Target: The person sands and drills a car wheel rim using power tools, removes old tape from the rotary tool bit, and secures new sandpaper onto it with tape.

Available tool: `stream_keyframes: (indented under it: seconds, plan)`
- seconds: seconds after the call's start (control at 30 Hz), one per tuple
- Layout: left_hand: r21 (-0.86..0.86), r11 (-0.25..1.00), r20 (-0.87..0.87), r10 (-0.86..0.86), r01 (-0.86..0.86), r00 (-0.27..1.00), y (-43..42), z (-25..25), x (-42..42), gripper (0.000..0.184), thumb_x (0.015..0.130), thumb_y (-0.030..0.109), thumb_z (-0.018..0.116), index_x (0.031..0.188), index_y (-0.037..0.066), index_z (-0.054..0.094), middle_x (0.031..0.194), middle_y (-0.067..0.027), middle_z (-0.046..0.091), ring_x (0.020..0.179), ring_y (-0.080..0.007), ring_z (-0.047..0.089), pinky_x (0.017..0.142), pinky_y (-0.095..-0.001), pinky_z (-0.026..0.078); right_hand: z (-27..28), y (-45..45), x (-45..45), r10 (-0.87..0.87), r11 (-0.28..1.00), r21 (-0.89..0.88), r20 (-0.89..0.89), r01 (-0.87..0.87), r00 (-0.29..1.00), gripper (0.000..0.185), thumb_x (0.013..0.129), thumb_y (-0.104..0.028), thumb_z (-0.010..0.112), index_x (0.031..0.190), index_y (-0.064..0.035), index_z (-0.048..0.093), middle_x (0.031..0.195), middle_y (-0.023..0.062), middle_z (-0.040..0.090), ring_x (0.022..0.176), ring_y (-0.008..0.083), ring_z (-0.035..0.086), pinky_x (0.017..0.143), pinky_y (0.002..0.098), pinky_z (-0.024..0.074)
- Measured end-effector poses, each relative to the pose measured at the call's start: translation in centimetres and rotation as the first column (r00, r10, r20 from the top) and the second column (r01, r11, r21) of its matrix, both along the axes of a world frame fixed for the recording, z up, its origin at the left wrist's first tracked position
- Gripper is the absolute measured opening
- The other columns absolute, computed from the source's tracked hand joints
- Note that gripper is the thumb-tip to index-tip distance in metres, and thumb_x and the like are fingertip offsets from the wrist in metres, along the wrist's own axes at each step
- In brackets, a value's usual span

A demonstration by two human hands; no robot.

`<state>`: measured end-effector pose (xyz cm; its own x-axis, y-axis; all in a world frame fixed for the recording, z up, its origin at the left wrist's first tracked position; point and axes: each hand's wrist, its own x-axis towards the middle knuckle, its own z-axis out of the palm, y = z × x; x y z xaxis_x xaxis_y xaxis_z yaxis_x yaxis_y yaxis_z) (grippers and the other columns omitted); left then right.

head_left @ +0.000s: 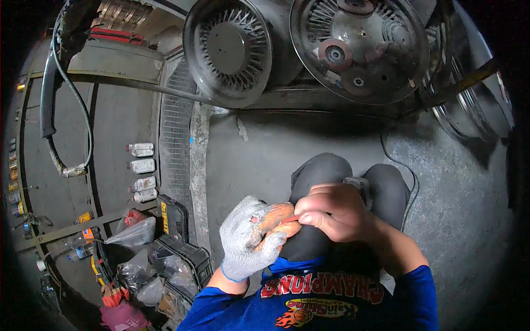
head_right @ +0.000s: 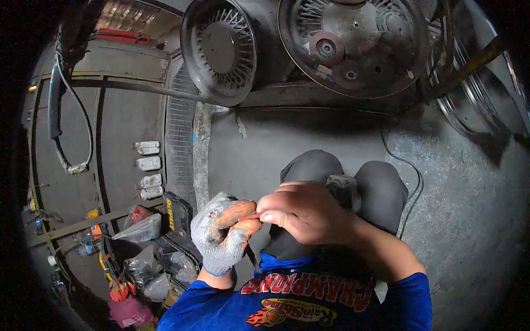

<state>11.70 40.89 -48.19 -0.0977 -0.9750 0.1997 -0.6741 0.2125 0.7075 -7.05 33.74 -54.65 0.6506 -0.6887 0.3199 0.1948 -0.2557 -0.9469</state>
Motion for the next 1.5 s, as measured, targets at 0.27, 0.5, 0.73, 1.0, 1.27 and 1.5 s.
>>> stream_keyframes:
  seconds: [0.27, 0.5, 0.73, 1.0, 1.27, 1.5]
  plan:
    - [0.0, 0.999, -0.134, -0.034, 0.034, 0.99, -0.5, -0.2, -0.4, 0.022, 0.069, 0.01, 0.077, 0.089, 0.001, 0.072, 0.075, -0.0119, 0.067, 0.061, -0.0266, 0.062, 0.057, -0.0348, 0.049, -0.3, -0.2, -0.3, 0.05, 0.995, 0.081, 0.044, -0.053, 0.998, 0.012, 0.088, -0.011, 0.066, 0.097, -0.0053, 0.063, 0.082, 0.0127, 0.065, 0.075, 0.0317, 0.064, 0.067, 0.0403, 0.0488]
    - [0.076, 0.996, -0.157, 0.053, -0.042, 0.986, -0.6, -0.3, -0.2, 0.022, 0.07, 0.01, 0.073, 0.09, 0.001, 0.073, 0.074, -0.0121, 0.067, 0.062, -0.0256, 0.062, 0.057, -0.034, 0.048, -0.2, -0.3, -0.2, 0.046, 0.998, 0.052, -0.002, -0.046, 0.999, 0.011, 0.088, -0.012, 0.065, 0.096, -0.0044, 0.062, 0.082, 0.0125, 0.064, 0.075, 0.0315, 0.064, 0.067, 0.04, 0.0491]
    - [-0.049, 0.998, -0.212, -0.039, 0.029, 0.977, -0.7, -1.3, -0.3, 0.017, 0.07, 0.007, 0.068, 0.085, 0.001, 0.071, 0.078, -0.0129, 0.068, 0.062, -0.0287, 0.062, 0.058, -0.0357, 0.049, -0.5, -0.2, -0.2, 0.056, 0.996, 0.062, 0.019, -0.057, 0.998, 0.012, 0.088, -0.012, 0.065, 0.097, -0.0042, 0.062, 0.083, 0.0125, 0.065, 0.076, 0.0307, 0.065, 0.068, 0.0392, 0.0497]
    - [0.057, 0.991, -0.2, 0.132, -0.123, 0.971, -0.1, -0.7, -1.2, 0.021, 0.072, 0.008, 0.075, 0.092, 0.001, 0.073, 0.071, -0.0107, 0.065, 0.059, -0.0217, 0.06, 0.054, -0.031, 0.046, 0.0, 0.3, -0.5, -0.067, 0.979, 0.193, 0.03, 0.06, 0.997, 0.009, 0.084, -0.011, 0.073, 0.088, -0.0053, 0.068, 0.081, 0.0072, 0.067, 0.069, 0.0177, 0.064, 0.063, 0.0299, 0.0492]
    - [0.017, 0.997, -0.124, 0.074, -0.072, 0.989, 0.0, -0.4, -0.9, 0.025, 0.072, 0.01, 0.079, 0.094, 0.001, 0.074, 0.065, -0.0071, 0.062, 0.054, -0.0202, 0.054, 0.051, -0.0306, 0.042, 0.2, 1.0, 0.0, -0.246, 0.966, 0.111, 0.088, 0.235, 0.965, 0.014, 0.074, -0.002, 0.078, 0.083, -0.0059, 0.069, 0.081, 0.0054, 0.068, 0.072, 0.02, 0.065, 0.067, 0.0315, 0.0489]
    - [0.032, 0.999, -0.026, 0.02, -0.019, 0.999, -1.1, 0.7, -0.5, 0.033, 0.068, 0.02, 0.081, 0.097, 0.005, 0.075, 0.089, -0.0111, 0.07, 0.078, -0.0277, 0.065, 0.069, -0.035, 0.051, -0.1, 1.7, 0.5, -0.335, 0.941, 0.087, 0.099, 0.327, 0.937, 0.019, 0.073, 0.0, 0.079, 0.086, -0.0074, 0.067, 0.082, 0.0055, 0.067, 0.076, 0.0221, 0.065, 0.069, 0.0335, 0.0498]
